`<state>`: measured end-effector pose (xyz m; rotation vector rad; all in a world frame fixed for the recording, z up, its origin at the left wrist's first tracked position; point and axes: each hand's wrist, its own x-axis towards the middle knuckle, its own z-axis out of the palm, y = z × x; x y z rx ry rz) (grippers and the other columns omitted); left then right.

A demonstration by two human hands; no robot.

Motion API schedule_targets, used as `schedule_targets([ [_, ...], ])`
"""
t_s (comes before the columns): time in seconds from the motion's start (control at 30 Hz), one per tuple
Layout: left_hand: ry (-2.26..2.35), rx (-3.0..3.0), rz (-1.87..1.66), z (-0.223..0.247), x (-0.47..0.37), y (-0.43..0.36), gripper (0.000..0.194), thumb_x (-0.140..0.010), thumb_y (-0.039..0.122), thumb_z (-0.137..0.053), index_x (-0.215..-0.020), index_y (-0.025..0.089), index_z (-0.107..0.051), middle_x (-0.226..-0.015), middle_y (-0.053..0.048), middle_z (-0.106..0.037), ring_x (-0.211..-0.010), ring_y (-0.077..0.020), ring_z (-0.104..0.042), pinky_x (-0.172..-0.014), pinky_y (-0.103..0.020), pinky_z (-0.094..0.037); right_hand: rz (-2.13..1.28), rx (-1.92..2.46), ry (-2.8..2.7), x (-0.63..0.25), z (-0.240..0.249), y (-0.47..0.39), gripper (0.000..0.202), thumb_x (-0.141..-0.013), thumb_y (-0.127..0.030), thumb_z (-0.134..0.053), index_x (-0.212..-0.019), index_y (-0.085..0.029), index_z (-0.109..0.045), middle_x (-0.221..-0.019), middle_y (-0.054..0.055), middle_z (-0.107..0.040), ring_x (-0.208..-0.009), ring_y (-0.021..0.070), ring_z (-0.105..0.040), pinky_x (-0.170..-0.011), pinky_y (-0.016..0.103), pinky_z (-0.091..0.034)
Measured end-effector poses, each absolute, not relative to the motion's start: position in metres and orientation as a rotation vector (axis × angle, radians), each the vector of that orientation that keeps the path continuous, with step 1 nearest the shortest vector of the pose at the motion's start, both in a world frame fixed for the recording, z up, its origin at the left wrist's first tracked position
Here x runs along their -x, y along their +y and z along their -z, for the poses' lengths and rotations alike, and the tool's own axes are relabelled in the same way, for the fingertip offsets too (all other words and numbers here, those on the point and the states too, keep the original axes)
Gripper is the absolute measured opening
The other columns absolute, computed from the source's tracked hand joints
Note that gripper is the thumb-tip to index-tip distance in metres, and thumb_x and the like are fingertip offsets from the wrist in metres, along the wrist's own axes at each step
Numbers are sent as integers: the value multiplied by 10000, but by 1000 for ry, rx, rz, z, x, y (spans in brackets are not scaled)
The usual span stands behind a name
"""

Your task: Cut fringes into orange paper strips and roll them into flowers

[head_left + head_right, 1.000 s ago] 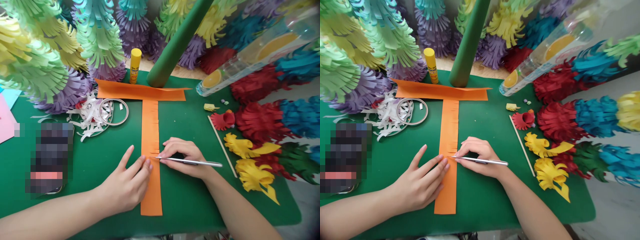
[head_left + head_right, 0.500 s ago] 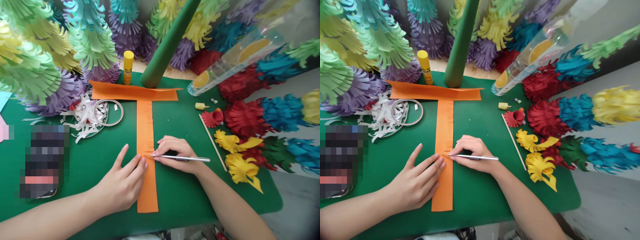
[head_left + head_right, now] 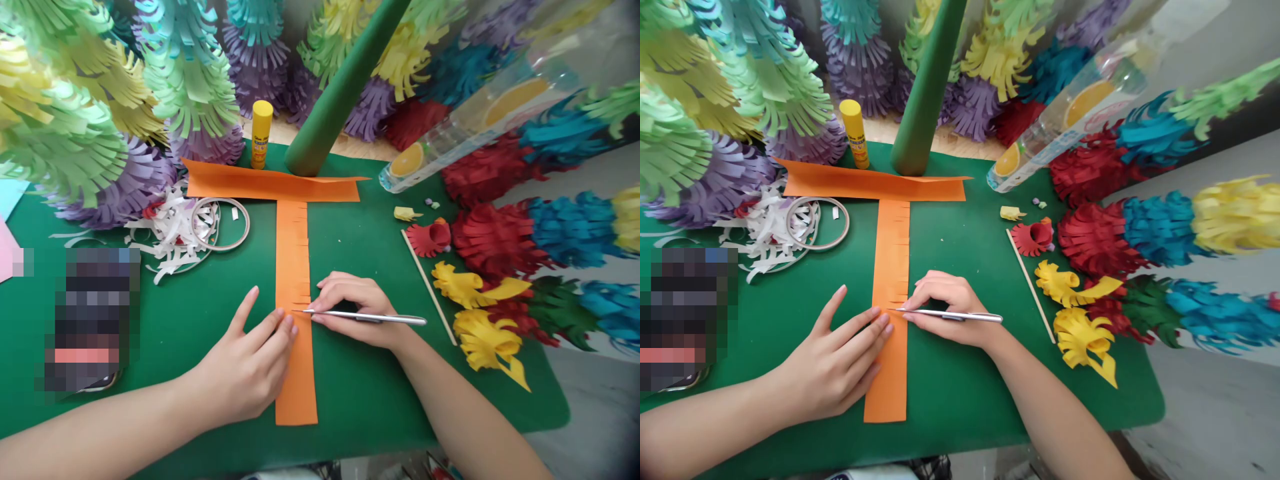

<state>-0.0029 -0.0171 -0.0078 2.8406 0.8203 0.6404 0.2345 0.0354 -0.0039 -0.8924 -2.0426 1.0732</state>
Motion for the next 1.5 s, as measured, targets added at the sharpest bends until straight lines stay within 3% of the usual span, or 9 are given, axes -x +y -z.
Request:
schedule_targets([
  [0.5,824,-2847,-637,10,3,-18,335,-875,203,-527,-1159,63,-639,-1158,-112,-663,-1155,-283,-560,-1170,-625,-71,-1034,900,-2030,-231,3,36,130,-757,-121,-738,-807,-203,-649,-774,24,-751,-703,161,-695,-780,363,-552],
  [0.97,844,-2855,-556,7,3,-18,352,-892,238,-494,-1173,81,-637,-1169,-96,-657,-1151,-274,-550,-1178,-611,-16,-930,891,-2217,-231,-5,35,78,-831,-140,-656,-800,-202,-620,-760,17,-734,-687,138,-678,-867,353,-513],
  [1.2,854,-2875,-500,4,3,-18,361,-912,265,-469,-1188,96,-630,-1161,-83,-660,-1149,-268,-546,-1179,-603,2,-944,855,-2276,-232,-13,39,107,-858,-153,-623,-765,-193,-590,-705,35,-693,-641,141,-629,-693,301,-510],
  [1.5,864,-2851,-524,4,2,-18,348,-907,263,-491,-1173,96,-639,-1127,-72,-674,-1139,-259,-559,-1184,-593,1,-1046,891,-2272,-248,-20,41,124,-865,-137,-601,-760,-199,-579,-706,21,-692,-635,127,-621,-852,358,-558],
])
